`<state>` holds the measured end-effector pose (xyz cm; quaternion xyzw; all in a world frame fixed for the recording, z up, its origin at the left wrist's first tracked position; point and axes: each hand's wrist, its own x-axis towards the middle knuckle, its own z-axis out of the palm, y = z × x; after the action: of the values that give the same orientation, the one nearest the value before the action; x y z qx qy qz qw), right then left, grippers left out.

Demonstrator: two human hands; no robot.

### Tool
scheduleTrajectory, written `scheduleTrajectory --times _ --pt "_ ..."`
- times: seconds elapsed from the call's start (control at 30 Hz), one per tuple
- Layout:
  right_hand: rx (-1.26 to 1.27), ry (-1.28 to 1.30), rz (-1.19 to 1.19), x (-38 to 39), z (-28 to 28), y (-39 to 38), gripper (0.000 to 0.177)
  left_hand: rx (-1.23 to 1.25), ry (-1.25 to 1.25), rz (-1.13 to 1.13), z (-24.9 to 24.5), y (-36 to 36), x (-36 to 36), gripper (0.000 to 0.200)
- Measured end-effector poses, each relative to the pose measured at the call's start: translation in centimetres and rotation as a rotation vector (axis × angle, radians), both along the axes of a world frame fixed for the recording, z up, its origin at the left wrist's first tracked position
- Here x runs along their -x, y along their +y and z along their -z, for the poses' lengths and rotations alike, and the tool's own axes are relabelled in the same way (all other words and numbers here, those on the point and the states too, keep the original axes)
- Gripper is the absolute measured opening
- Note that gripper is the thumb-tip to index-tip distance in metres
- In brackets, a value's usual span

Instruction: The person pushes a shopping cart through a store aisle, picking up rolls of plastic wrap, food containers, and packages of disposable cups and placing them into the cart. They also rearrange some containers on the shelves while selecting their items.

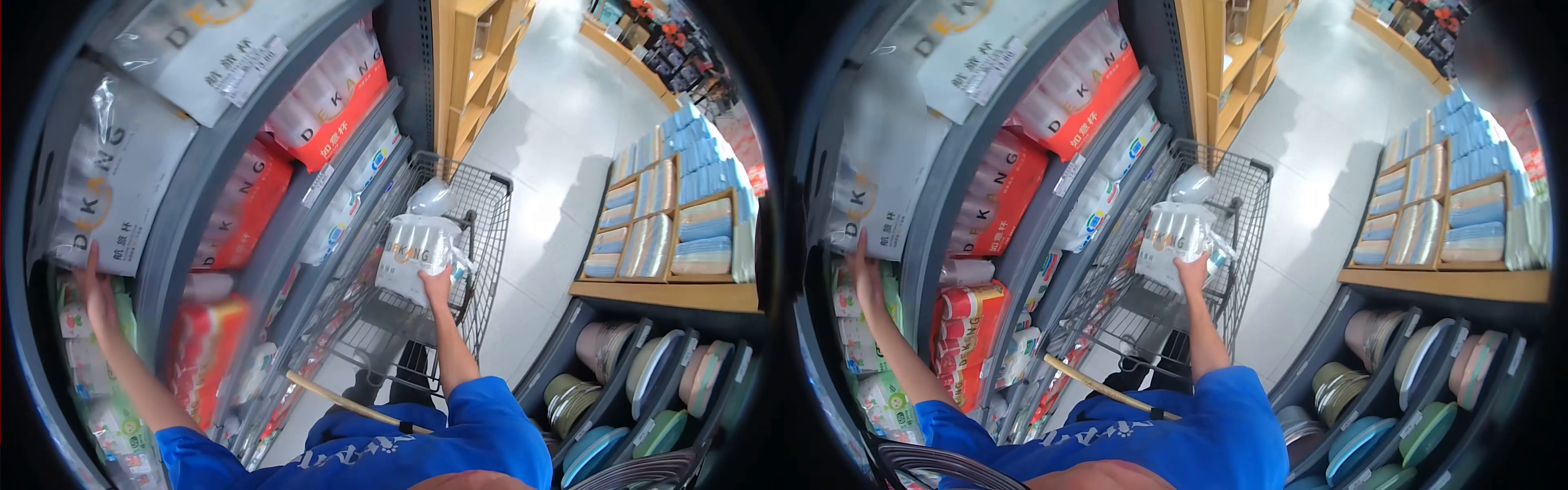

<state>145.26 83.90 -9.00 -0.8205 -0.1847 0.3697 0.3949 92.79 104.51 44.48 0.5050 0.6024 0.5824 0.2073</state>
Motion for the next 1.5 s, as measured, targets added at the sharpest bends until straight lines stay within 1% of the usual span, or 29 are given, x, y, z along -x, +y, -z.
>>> scheduleTrajectory --times 0.03,0.07,0.13,0.17,0.2,0.23,0.27,0.3,0.37,0.4,0.43,0.47,0.53,0.63,0.67,0.7,0.73,0.8,0.83,0.87,0.9,1.0,1.07,1.1,1.2,1.23,1.33,1.43,1.5 --pt "-0.029 -0.032 -0.017 -0.3 -3.7 -0.1 0.079 -0.089 0.094 -0.016 -0.2 -1.3 -2.3 0.070" --pt "-0.094 -0.040 -0.014 -0.9 -6.1 -0.8 0.077 -0.176 0.185 -0.038 -0.5 -2.4 -3.6 0.070" --pt "-0.215 -0.054 -0.017 -1.6 -10.3 -3.4 0.073 -0.371 0.594 -0.173 -1.5 -6.5 -8.1 0.072" --pt "-0.333 -0.019 -0.011 -2.1 -13.5 -5.0 0.069 -0.654 0.394 -0.110 -2.2 -9.5 -15.3 0.070" --pt "-0.399 0.090 -0.002 -2.3 -17.1 -6.5 0.072 -0.741 0.355 0.013 -1.8 -11.9 -18.4 0.068" --pt "-0.483 0.147 0.019 -2.3 -20.6 -8.1 0.076 -0.674 0.432 0.166 1.0 -13.1 -17.7 0.072" --pt "-0.565 0.211 0.030 -2.1 -23.9 -9.7 0.080 -0.370 0.628 0.327 1.0 -15.3 -18.8 0.082" --pt "-0.625 0.276 0.032 -1.5 -27.5 -11.3 0.083 -0.051 0.521 0.483 1.0 -16.7 -20.9 0.093" --pt "-0.736 0.377 -0.004 -0.8 -30.5 -14.8 0.087 0.189 0.364 0.668 6.9 -17.5 -21.8 0.124" --pt "-0.789 0.410 -0.035 -0.8 -30.7 -16.7 0.087 0.336 0.188 0.774 9.2 -18.1 -22.2 0.127" --pt "-0.844 0.442 -0.065 -0.3 -31.1 -17.7 0.088 0.376 -0.101 0.903 11.8 -19.2 -22.4 0.123" --pt "-0.872 0.404 -0.119 0.7 -33.1 -17.3 0.086 0.358 -0.442 1.012 11.7 -20.1 -22.2 0.113" --pt "-0.917 0.322 -0.208 2.6 -36.9 -17.9 0.084 0.447 -0.450 1.099 10.0 -20.9 -19.9 0.096" --pt "-0.749 0.106 -0.125 4.3 -35.9 -18.1 0.075 0.219 -0.156 0.991 6.9 -22.2 -16.6 0.081" --pt "-0.714 0.025 -0.094 5.4 -35.3 -17.4 0.073 -0.097 0.116 0.896 5.6 -21.9 -15.5 0.080" --pt "-0.779 0.025 -0.098 6.3 -34.4 -17.0 0.068 -0.403 0.266 0.833 3.6 -21.2 -14.5 0.078" --pt "-0.703 0.028 -0.015 7.0 -34.2 -16.3 0.064 -0.700 0.419 0.746 1.7 -20.2 -13.6 0.077" --pt "-0.730 -0.004 -0.148 8.9 -36.0 -15.3 0.057 -0.952 0.503 0.555 -0.4 -18.5 -11.7 0.070" --pt "-0.734 0.039 -0.162 9.9 -37.2 -15.1 0.055 -0.974 0.516 0.474 -1.2 -17.5 -10.6 0.064" --pt "-0.740 0.082 -0.173 10.9 -38.3 -14.9 0.053 -1.031 0.480 0.386 -1.3 -15.9 -9.8 0.064" --pt "-0.821 0.083 -0.242 11.8 -39.3 -14.3 0.053 -1.006 0.442 0.292 -1.8 -15.0 -9.4 0.065" --pt "-0.753 0.107 -0.357 12.5 -39.8 -13.6 0.049 -0.802 0.212 0.135 -2.0 -12.5 -9.3 0.068" --pt "-0.723 0.063 -0.398 12.7 -39.7 -13.6 0.047 -0.171 0.070 0.177 -2.5 -11.6 -8.1 0.073" --pt "-0.709 0.039 -0.415 12.7 -39.6 -13.5 0.046 -0.125 0.219 0.222 -2.9 -11.2 -7.3 0.076" --pt "-0.660 0.033 -0.407 12.5 -39.1 -13.7 0.045 -0.030 0.301 0.104 -1.9 -9.7 -7.5 0.067" --pt "-0.657 0.025 -0.409 12.5 -39.0 -13.7 0.044 -0.008 0.307 0.060 -1.8 -9.5 -7.6 0.074" --pt "-0.586 0.012 -0.412 11.9 -37.6 -14.0 0.044 -0.024 0.356 -0.071 -1.6 -8.7 -8.1 0.077" --pt "-0.489 -0.087 -0.459 11.0 -35.6 -13.6 0.043 -0.087 0.390 -0.122 -0.9 -8.0 -8.3 0.082" --pt "-0.364 -0.143 -0.478 9.9 -32.0 -13.8 0.045 -0.090 0.431 -0.137 -0.7 -7.9 -8.3 0.091"
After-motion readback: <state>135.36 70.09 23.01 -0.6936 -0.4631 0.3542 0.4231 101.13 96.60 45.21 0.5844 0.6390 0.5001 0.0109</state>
